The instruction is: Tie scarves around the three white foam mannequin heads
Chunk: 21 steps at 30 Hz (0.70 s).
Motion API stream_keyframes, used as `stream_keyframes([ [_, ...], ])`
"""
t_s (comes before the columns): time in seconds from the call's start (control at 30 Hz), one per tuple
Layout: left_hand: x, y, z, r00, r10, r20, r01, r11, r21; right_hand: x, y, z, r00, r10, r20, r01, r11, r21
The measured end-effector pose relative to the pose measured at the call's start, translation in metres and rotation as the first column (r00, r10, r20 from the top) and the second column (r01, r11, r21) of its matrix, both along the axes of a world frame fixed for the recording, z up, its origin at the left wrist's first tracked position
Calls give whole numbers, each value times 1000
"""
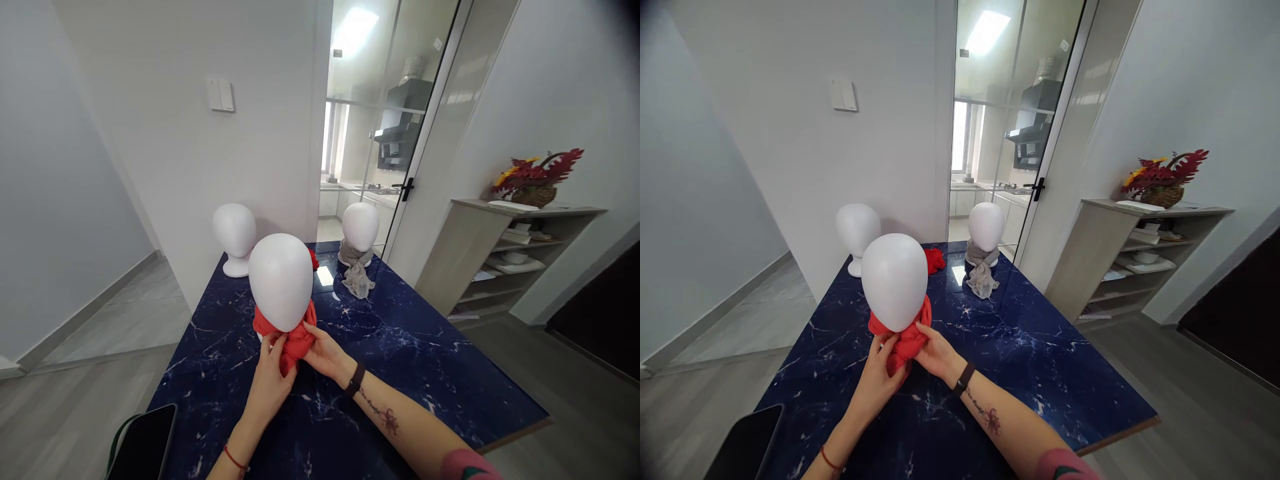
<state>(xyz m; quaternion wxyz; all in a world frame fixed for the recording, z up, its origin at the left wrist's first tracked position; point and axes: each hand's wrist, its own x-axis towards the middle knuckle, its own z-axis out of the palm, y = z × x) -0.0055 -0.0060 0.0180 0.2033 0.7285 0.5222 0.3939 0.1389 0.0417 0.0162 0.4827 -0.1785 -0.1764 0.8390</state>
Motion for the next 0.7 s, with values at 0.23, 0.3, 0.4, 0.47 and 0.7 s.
stream_keyframes([
  [0.23,6,2,12,991,4,135,0,999,-32,1,-2,-1,994,93,53,-95,995,22],
  [0.3,8,4,13,995,36,89,-34,999,-23,1,-1,-3,994,89,64,-92,995,39],
  [0.4,11,4,11,994,93,-52,-94,995,-14,1,-2,-2,991,77,113,-81,996,33],
  [0.47,12,2,10,981,146,-131,-147,989,2,1,-4,0,984,69,162,-77,996,47],
  [0.7,11,-1,-2,968,243,-55,-224,947,230,12,-9,3,647,-445,620,284,894,346],
])
